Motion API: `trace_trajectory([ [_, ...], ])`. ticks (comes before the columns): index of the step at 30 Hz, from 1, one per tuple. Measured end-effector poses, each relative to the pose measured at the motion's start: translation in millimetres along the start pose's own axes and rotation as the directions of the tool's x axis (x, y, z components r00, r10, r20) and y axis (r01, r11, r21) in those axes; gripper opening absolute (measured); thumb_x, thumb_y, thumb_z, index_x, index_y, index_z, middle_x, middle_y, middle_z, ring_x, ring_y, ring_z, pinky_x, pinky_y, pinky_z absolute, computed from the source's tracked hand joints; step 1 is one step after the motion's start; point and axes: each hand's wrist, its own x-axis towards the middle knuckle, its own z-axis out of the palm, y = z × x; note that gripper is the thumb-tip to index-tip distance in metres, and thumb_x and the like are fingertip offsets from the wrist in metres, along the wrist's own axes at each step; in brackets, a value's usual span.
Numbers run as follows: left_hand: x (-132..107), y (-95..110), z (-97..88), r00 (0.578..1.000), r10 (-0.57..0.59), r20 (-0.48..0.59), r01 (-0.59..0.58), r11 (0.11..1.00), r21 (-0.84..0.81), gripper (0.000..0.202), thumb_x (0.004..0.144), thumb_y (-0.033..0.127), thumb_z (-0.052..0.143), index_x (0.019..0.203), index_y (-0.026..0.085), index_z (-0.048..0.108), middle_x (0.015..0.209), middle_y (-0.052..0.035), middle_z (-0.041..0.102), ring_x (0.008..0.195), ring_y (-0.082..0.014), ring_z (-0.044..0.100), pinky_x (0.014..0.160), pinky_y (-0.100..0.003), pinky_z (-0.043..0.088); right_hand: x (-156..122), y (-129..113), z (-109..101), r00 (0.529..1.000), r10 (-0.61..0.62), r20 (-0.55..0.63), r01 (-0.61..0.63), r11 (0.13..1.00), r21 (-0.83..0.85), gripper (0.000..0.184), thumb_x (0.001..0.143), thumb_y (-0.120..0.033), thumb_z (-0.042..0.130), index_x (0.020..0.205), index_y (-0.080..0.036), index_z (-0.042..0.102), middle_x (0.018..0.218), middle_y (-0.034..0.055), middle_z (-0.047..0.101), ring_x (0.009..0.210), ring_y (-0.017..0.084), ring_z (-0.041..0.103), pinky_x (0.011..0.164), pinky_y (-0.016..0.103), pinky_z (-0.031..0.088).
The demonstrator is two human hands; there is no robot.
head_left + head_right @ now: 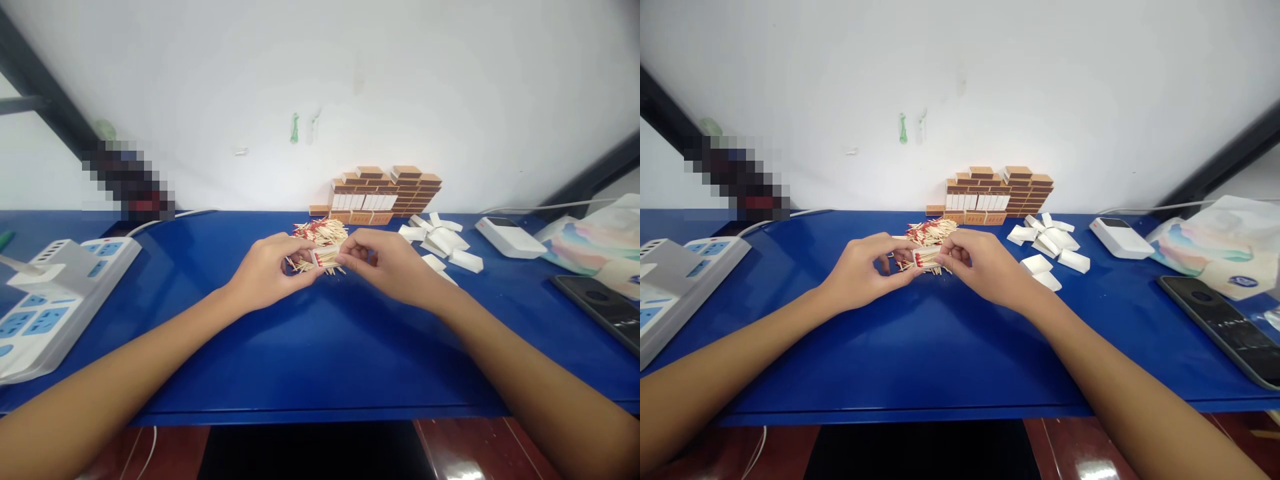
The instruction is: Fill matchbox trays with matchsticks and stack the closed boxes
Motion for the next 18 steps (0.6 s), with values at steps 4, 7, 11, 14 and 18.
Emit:
trace_trajectory([
  [4, 4.6, -2.4, -5.8, 0.989, -0.12, -0.083, 0.119, 0.993, -0.018, 0.035, 0.085, 0.038, 0.081, 0.113, 0.018, 0.079, 0.092, -0.0048, 0.079, 0.074, -0.0142, 0.07, 0.065, -0.025, 0.056, 2.0, -1.5, -3.5, 0.996, -0.022, -0.083, 0.023, 1.0, 0.011, 0.019, 0.101, -0.036, 0.062, 0.094, -0.021, 0.07, 0.078, 0.0014, 0.065, 0.065, 0.014, 0.053, 0.06, 0.029, 0.042],
  [7, 6.5, -2.5, -7.3, 0.975, -0.2, -0.094, 0.192, 0.978, -0.08, 0.034, 0.084, 0.039, 0.082, 0.111, 0.018, 0.08, 0.093, -0.005, 0.08, 0.075, -0.0142, 0.071, 0.063, -0.024, 0.056, 3.9, -0.1, -8.7, 0.984, -0.005, -0.177, -0.002, 0.999, -0.038, 0.019, 0.101, -0.035, 0.061, 0.095, -0.02, 0.07, 0.08, 0.0032, 0.068, 0.067, 0.015, 0.056, 0.061, 0.03, 0.041],
  [11, 7.6, -3.1, -7.5, 0.966, -0.254, -0.052, 0.245, 0.959, -0.141, 0.036, 0.082, 0.039, 0.083, 0.11, 0.018, 0.08, 0.092, -0.0049, 0.081, 0.074, -0.0141, 0.072, 0.061, -0.023, 0.056, 5.3, 6.5, -11.1, 0.997, 0.049, -0.06, -0.059, 0.981, -0.187, 0.018, 0.099, -0.031, 0.062, 0.087, -0.019, 0.069, 0.071, 0.0012, 0.064, 0.063, 0.015, 0.053, 0.06, 0.032, 0.036],
  [14, 9.0, -3.8, -9.6, 0.951, -0.297, -0.079, 0.284, 0.947, -0.149, 0.034, 0.082, 0.04, 0.083, 0.107, 0.017, 0.08, 0.092, -0.0054, 0.082, 0.078, -0.0151, 0.074, 0.061, -0.022, 0.056, 4.8, 10.8, -6.2, 0.989, 0.114, 0.092, -0.085, 0.958, -0.273, 0.021, 0.097, -0.033, 0.065, 0.08, -0.02, 0.065, 0.072, 0.0009, 0.064, 0.064, 0.015, 0.052, 0.06, 0.032, 0.033],
  [18, 8.4, -2.9, -9.9, 0.959, -0.283, -0.02, 0.277, 0.949, -0.149, 0.038, 0.081, 0.038, 0.083, 0.112, 0.016, 0.08, 0.092, -0.0054, 0.082, 0.077, -0.0147, 0.073, 0.06, -0.021, 0.055, 2.7, 13.0, 3.1, 0.98, 0.153, 0.126, -0.111, 0.949, -0.296, 0.025, 0.096, -0.04, 0.066, 0.082, -0.021, 0.06, 0.078, 0.0018, 0.065, 0.066, 0.015, 0.052, 0.06, 0.031, 0.032],
])
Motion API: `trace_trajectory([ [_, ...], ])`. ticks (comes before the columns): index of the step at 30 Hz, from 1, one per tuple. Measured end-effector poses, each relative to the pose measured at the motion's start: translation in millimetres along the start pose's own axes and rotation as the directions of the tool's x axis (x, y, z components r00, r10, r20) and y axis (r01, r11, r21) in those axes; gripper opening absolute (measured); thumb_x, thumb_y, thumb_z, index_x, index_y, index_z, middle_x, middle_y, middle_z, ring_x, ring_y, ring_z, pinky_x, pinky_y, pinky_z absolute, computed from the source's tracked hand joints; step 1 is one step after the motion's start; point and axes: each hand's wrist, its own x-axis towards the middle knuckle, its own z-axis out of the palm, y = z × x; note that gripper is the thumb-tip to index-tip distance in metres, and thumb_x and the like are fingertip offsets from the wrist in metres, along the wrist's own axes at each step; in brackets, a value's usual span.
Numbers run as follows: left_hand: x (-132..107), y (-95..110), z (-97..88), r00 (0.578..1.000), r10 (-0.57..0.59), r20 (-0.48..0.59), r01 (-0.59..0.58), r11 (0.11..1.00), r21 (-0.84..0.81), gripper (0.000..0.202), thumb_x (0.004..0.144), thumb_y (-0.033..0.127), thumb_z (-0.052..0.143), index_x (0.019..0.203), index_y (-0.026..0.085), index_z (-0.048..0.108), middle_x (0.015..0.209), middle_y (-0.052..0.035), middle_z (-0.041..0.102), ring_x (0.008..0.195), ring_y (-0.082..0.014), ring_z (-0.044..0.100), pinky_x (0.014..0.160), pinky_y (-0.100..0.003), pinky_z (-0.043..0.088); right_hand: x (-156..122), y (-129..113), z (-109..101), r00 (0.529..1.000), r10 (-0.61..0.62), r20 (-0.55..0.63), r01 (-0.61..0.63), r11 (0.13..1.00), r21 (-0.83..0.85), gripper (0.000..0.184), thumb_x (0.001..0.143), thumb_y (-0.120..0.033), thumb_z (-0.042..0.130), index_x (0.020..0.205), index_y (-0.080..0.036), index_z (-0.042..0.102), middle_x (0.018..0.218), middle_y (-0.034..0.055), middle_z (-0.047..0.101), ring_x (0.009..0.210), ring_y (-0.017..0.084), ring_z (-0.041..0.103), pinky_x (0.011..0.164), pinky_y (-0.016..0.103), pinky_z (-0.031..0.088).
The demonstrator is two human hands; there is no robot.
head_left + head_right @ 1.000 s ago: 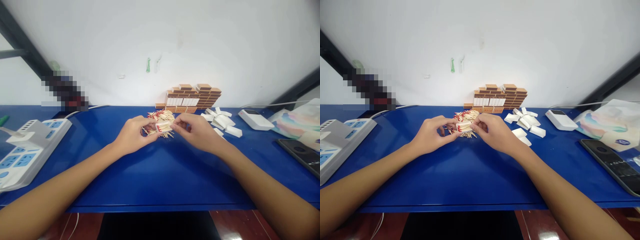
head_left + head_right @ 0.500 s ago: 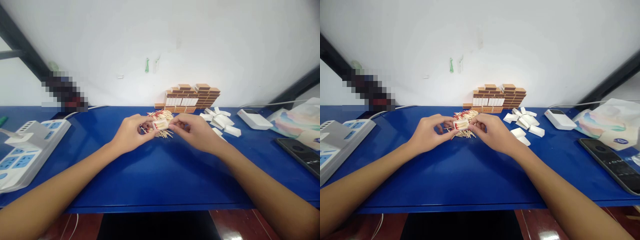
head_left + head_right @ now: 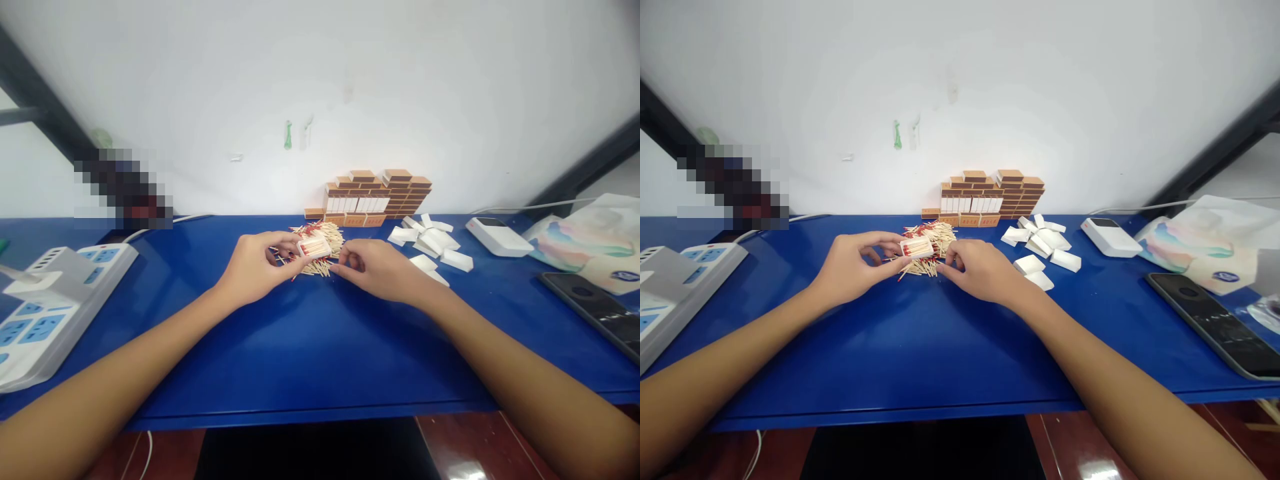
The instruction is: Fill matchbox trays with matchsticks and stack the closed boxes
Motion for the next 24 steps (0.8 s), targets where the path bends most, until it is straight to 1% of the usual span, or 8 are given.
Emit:
trace_trajectory([
  [4, -2.8, -1.3, 3.1, 1.0, 0.009, -0.013, -0.009, 0.999, 0.031, 0.038, 0.08, 0.036, 0.083, 0.112, 0.016, 0.08, 0.093, -0.0061, 0.082, 0.077, -0.0152, 0.074, 0.062, -0.022, 0.057, -0.8, -0.7, 6.3, 1.0, 0.003, 0.008, -0.002, 0.999, -0.04, 0.021, 0.096, -0.039, 0.067, 0.091, -0.02, 0.058, 0.087, 0.0036, 0.066, 0.07, 0.016, 0.053, 0.063, 0.03, 0.033],
  [6, -3.2, -1.9, 3.6, 0.999, 0.034, 0.026, -0.035, 0.999, 0.028, 0.038, 0.08, 0.034, 0.084, 0.114, 0.017, 0.08, 0.096, -0.0058, 0.082, 0.076, -0.0148, 0.074, 0.063, -0.023, 0.058, -0.3, -0.8, 8.2, 1.0, 0.017, 0.021, -0.016, 0.998, -0.054, 0.018, 0.096, -0.036, 0.067, 0.094, -0.02, 0.059, 0.088, 0.0039, 0.066, 0.071, 0.017, 0.053, 0.064, 0.03, 0.034],
  [8, -2.2, -1.8, 2.1, 0.998, 0.037, 0.051, -0.038, 0.999, 0.014, 0.038, 0.08, 0.036, 0.083, 0.114, 0.018, 0.08, 0.096, -0.0055, 0.082, 0.075, -0.0146, 0.074, 0.063, -0.023, 0.058, 0.7, -0.9, 9.1, 0.999, 0.036, 0.028, -0.035, 0.999, -0.037, 0.014, 0.097, -0.032, 0.065, 0.093, -0.02, 0.06, 0.087, 0.0034, 0.066, 0.072, 0.017, 0.054, 0.064, 0.03, 0.035],
  [12, -0.2, -0.5, -2.3, 1.0, -0.022, -0.012, 0.022, 0.999, 0.023, 0.038, 0.082, 0.041, 0.082, 0.112, 0.018, 0.081, 0.091, -0.0053, 0.082, 0.076, -0.016, 0.074, 0.06, -0.023, 0.056, 2.5, -0.5, 7.8, 0.997, 0.045, 0.055, -0.044, 0.999, -0.009, 0.011, 0.098, -0.022, 0.061, 0.087, -0.021, 0.062, 0.083, 0.0026, 0.067, 0.071, 0.016, 0.054, 0.065, 0.029, 0.035],
  [13, -0.6, -0.2, -2.3, 1.0, -0.015, 0.003, 0.015, 1.0, 0.024, 0.038, 0.082, 0.04, 0.082, 0.113, 0.018, 0.081, 0.093, -0.0051, 0.082, 0.076, -0.0155, 0.074, 0.06, -0.023, 0.057, 2.7, 0.1, 7.1, 0.997, 0.049, 0.062, -0.048, 0.999, -0.013, 0.012, 0.098, -0.021, 0.061, 0.086, -0.021, 0.062, 0.083, 0.0026, 0.067, 0.071, 0.016, 0.054, 0.065, 0.029, 0.035],
  [16, -2.3, 0.2, -0.8, 0.997, 0.029, 0.076, -0.03, 0.999, 0.012, 0.038, 0.081, 0.037, 0.083, 0.113, 0.018, 0.08, 0.097, -0.0048, 0.083, 0.075, -0.0141, 0.074, 0.062, -0.023, 0.057, 2.5, 3.2, 4.7, 0.994, 0.067, 0.087, -0.063, 0.997, -0.046, 0.014, 0.099, -0.023, 0.06, 0.086, -0.021, 0.061, 0.084, 0.004, 0.068, 0.071, 0.017, 0.055, 0.064, 0.03, 0.034],
  [21, 0.3, -1.8, -2.2, 1.0, 0.012, 0.016, -0.013, 0.998, 0.056, 0.038, 0.082, 0.039, 0.082, 0.114, 0.018, 0.08, 0.092, -0.0046, 0.082, 0.076, -0.015, 0.074, 0.062, -0.023, 0.056, 1.3, 11.1, -3.3, 0.989, 0.077, 0.123, -0.068, 0.995, -0.077, 0.016, 0.102, -0.028, 0.055, 0.089, -0.021, 0.06, 0.092, 0.0075, 0.069, 0.076, 0.02, 0.058, 0.067, 0.032, 0.038],
  [24, 0.1, -4.6, 0.0, 0.997, 0.051, 0.058, -0.056, 0.996, 0.076, 0.033, 0.083, 0.037, 0.081, 0.11, 0.018, 0.081, 0.092, -0.0046, 0.082, 0.074, -0.0145, 0.072, 0.061, -0.024, 0.055, 1.1, 15.3, -10.6, 0.991, 0.078, 0.107, -0.07, 0.995, -0.076, 0.012, 0.101, -0.024, 0.053, 0.092, -0.02, 0.06, 0.096, 0.0083, 0.069, 0.08, 0.021, 0.059, 0.07, 0.032, 0.04],
])
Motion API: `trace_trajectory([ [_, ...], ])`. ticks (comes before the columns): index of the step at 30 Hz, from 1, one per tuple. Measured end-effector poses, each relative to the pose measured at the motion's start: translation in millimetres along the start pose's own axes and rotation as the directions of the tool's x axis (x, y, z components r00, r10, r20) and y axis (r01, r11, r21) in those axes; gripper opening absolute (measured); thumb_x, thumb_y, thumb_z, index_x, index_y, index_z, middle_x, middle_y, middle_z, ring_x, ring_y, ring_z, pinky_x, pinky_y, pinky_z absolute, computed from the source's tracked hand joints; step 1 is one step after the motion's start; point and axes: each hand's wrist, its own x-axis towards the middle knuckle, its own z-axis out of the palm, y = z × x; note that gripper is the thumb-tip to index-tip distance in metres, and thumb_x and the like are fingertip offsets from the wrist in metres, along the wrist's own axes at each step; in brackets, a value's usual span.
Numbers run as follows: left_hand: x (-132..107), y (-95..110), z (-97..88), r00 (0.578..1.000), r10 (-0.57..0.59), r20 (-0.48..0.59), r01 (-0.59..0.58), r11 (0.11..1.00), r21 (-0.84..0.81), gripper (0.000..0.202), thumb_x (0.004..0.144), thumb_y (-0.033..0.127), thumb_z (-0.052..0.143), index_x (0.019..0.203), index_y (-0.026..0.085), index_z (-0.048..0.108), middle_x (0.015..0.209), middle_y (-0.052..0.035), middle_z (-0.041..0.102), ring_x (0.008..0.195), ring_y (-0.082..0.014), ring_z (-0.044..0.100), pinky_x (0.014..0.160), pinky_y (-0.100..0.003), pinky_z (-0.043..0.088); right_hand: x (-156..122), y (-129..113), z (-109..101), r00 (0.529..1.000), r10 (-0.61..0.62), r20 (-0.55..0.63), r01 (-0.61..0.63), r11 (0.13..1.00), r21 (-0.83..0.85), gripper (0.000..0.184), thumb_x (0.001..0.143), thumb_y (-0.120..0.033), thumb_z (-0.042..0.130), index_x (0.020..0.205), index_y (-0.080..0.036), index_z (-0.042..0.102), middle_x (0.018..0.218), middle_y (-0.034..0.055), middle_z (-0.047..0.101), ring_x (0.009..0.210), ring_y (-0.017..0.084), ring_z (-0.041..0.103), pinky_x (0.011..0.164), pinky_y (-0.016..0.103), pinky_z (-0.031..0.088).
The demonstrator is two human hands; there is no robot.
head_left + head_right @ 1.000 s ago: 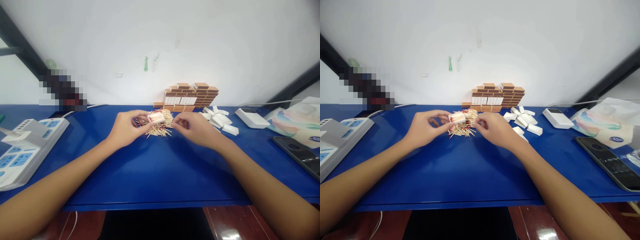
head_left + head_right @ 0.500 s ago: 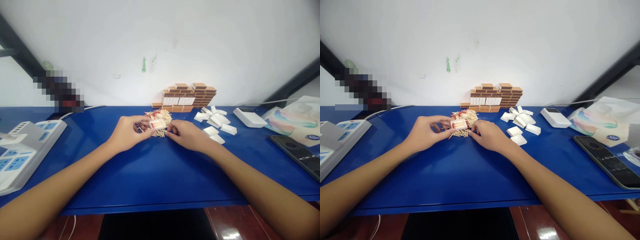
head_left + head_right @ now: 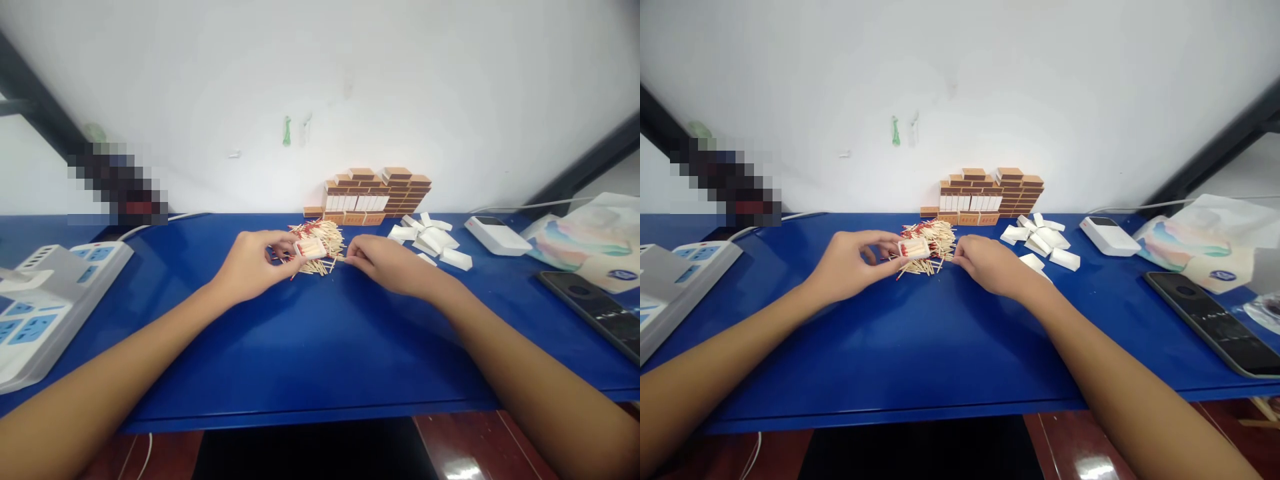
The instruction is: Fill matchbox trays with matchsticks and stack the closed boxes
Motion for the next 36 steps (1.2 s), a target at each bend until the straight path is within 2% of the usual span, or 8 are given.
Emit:
trace_trajectory([
  [3, -2.7, -1.1, 5.1, 0.998, 0.043, 0.053, -0.044, 0.999, 0.032, 0.03, 0.083, 0.034, 0.08, 0.109, 0.019, 0.081, 0.093, -0.0039, 0.082, 0.068, -0.0125, 0.069, 0.061, -0.024, 0.053, -0.1, 3.0, -5.5, 0.997, -0.03, -0.073, 0.031, 0.999, 0.013, 0.009, 0.099, -0.021, 0.052, 0.094, -0.02, 0.059, 0.096, 0.0085, 0.067, 0.082, 0.022, 0.059, 0.072, 0.033, 0.04],
  [11, -4.6, 3.1, 6.3, 0.994, 0.065, 0.083, -0.07, 0.995, 0.067, 0.026, 0.084, 0.037, 0.078, 0.104, 0.021, 0.081, 0.085, -0.0011, 0.08, 0.061, -0.0116, 0.062, 0.059, -0.025, 0.048, -0.1, -3.8, -5.5, 0.965, -0.125, -0.23, 0.151, 0.983, 0.101, 0.013, 0.102, -0.03, 0.053, 0.093, -0.021, 0.055, 0.089, 0.0064, 0.065, 0.077, 0.02, 0.055, 0.069, 0.033, 0.039],
  [19, -9.3, 11.4, 10.6, 0.988, 0.105, 0.109, -0.102, 0.994, -0.032, 0.029, 0.084, 0.035, 0.08, 0.11, 0.023, 0.081, 0.082, 0.001, 0.077, 0.059, -0.0101, 0.061, 0.06, -0.023, 0.05, -5.3, -18.0, 1.1, 0.958, -0.199, -0.205, 0.243, 0.946, 0.216, 0.015, 0.104, -0.034, 0.053, 0.097, -0.022, 0.057, 0.087, 0.0033, 0.062, 0.073, 0.018, 0.052, 0.067, 0.03, 0.038],
  [23, -9.3, 13.8, 10.2, 0.99, 0.101, 0.103, -0.096, 0.994, -0.055, 0.026, 0.084, 0.035, 0.08, 0.106, 0.021, 0.081, 0.078, 0.0011, 0.075, 0.059, -0.0097, 0.061, 0.061, -0.022, 0.051, -8.0, -23.6, 4.8, 0.949, -0.253, -0.189, 0.293, 0.928, 0.23, 0.013, 0.106, -0.032, 0.052, 0.099, -0.022, 0.057, 0.088, 0.003, 0.061, 0.076, 0.018, 0.052, 0.069, 0.03, 0.039],
  [36, -9.3, 11.0, 11.1, 0.989, 0.107, 0.098, -0.102, 0.994, -0.05, 0.027, 0.084, 0.035, 0.08, 0.108, 0.022, 0.081, 0.078, 0.001, 0.074, 0.058, -0.0092, 0.06, 0.06, -0.022, 0.05, -9.3, -27.6, 5.8, 0.945, -0.28, -0.169, 0.313, 0.924, 0.218, 0.012, 0.105, -0.029, 0.053, 0.097, -0.022, 0.056, 0.086, 0.0026, 0.06, 0.077, 0.018, 0.052, 0.069, 0.03, 0.039],
])
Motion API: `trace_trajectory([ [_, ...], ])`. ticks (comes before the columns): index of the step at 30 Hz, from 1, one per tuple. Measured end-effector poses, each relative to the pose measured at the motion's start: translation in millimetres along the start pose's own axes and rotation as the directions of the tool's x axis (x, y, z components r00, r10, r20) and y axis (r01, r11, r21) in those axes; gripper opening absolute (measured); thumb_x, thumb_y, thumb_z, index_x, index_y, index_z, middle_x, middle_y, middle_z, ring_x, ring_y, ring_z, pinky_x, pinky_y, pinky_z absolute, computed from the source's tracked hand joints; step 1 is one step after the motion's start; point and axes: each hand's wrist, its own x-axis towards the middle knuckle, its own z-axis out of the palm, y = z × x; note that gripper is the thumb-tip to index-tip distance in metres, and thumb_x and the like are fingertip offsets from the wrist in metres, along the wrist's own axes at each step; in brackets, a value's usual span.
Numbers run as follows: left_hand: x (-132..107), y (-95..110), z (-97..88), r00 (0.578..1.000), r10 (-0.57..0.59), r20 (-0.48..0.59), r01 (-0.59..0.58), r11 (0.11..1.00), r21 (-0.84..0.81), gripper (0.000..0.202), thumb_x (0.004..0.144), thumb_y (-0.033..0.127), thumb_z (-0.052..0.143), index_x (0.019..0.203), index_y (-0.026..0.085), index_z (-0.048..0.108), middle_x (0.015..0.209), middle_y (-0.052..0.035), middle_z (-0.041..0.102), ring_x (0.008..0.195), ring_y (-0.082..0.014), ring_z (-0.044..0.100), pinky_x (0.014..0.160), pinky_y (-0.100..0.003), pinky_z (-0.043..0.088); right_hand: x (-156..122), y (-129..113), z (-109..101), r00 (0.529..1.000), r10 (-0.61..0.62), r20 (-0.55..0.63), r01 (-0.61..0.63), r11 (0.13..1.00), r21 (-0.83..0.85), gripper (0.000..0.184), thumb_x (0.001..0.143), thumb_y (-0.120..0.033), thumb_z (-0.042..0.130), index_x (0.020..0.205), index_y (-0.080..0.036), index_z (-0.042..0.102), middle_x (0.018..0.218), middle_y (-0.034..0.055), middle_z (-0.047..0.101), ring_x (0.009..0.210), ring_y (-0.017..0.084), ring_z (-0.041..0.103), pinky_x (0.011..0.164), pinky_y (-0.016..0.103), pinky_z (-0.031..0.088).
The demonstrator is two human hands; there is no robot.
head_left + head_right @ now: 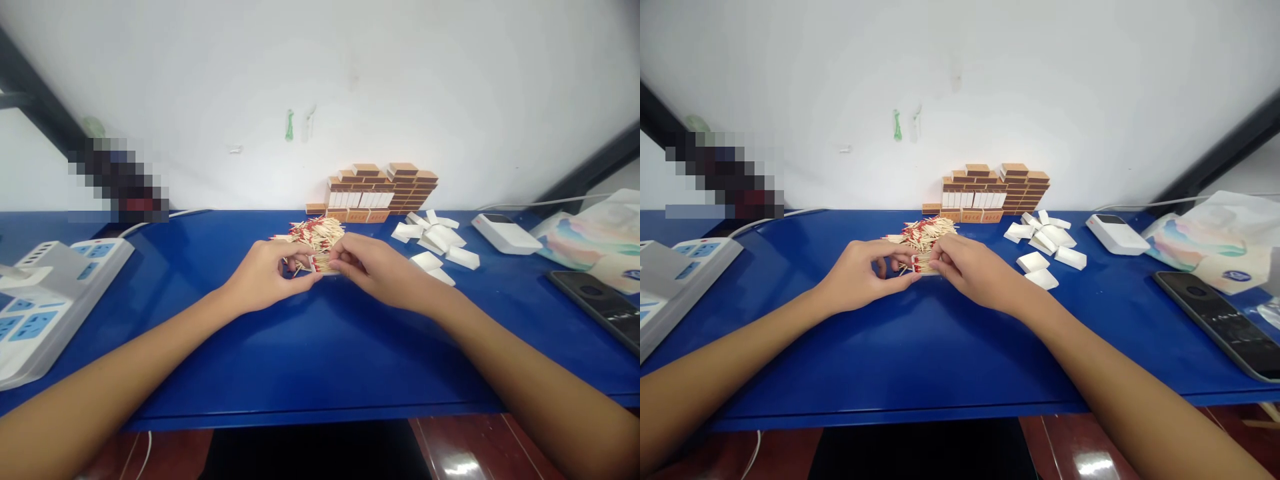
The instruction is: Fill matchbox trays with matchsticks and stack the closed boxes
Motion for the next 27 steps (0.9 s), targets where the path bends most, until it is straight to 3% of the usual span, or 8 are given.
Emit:
trace_trajectory([
  [7, -1.3, 1.3, 0.5, 0.999, 0.015, 0.029, -0.016, 1.0, 0.012, 0.028, 0.086, 0.036, 0.078, 0.112, 0.025, 0.08, 0.081, 0.0017, 0.075, 0.058, -0.0092, 0.059, 0.06, -0.022, 0.05, 0.6, -2.5, 0.8, 1.0, -0.002, -0.016, 0.003, 0.998, 0.064, 0.011, 0.103, -0.033, 0.06, 0.102, -0.023, 0.063, 0.085, 0.0012, 0.061, 0.076, 0.017, 0.053, 0.069, 0.03, 0.04],
  [16, -2.6, 3.4, 1.6, 0.997, 0.059, 0.059, -0.061, 0.997, 0.044, 0.026, 0.088, 0.035, 0.076, 0.112, 0.027, 0.08, 0.084, 0.0024, 0.077, 0.063, -0.0108, 0.06, 0.064, -0.023, 0.051, -0.2, -8.1, 3.0, 0.997, -0.073, -0.011, 0.074, 0.996, 0.058, 0.015, 0.102, -0.031, 0.061, 0.091, -0.022, 0.065, 0.084, 0.0021, 0.057, 0.075, 0.016, 0.051, 0.067, 0.029, 0.04],
  [23, -1.6, 1.3, -0.1, 0.999, 0.044, 0.016, -0.044, 0.998, 0.041, 0.029, 0.085, 0.037, 0.079, 0.112, 0.025, 0.08, 0.08, 0.0013, 0.075, 0.059, -0.0101, 0.061, 0.061, -0.023, 0.051, -0.6, -1.5, -4.9, 0.992, -0.104, -0.067, 0.103, 0.995, -0.012, 0.012, 0.102, -0.03, 0.06, 0.097, -0.022, 0.068, 0.091, 0.004, 0.059, 0.075, 0.016, 0.052, 0.066, 0.029, 0.04],
  [27, -0.3, 0.3, -0.5, 0.999, -0.023, -0.043, 0.022, 0.999, -0.028, 0.033, 0.084, 0.036, 0.08, 0.112, 0.02, 0.08, 0.087, -0.0019, 0.079, 0.063, -0.011, 0.063, 0.06, -0.023, 0.052, 2.0, 1.1, -13.5, 0.986, -0.068, -0.151, 0.058, 0.996, -0.072, 0.013, 0.102, -0.03, 0.06, 0.096, -0.022, 0.069, 0.082, 0.0023, 0.059, 0.07, 0.016, 0.05, 0.064, 0.03, 0.038],
])
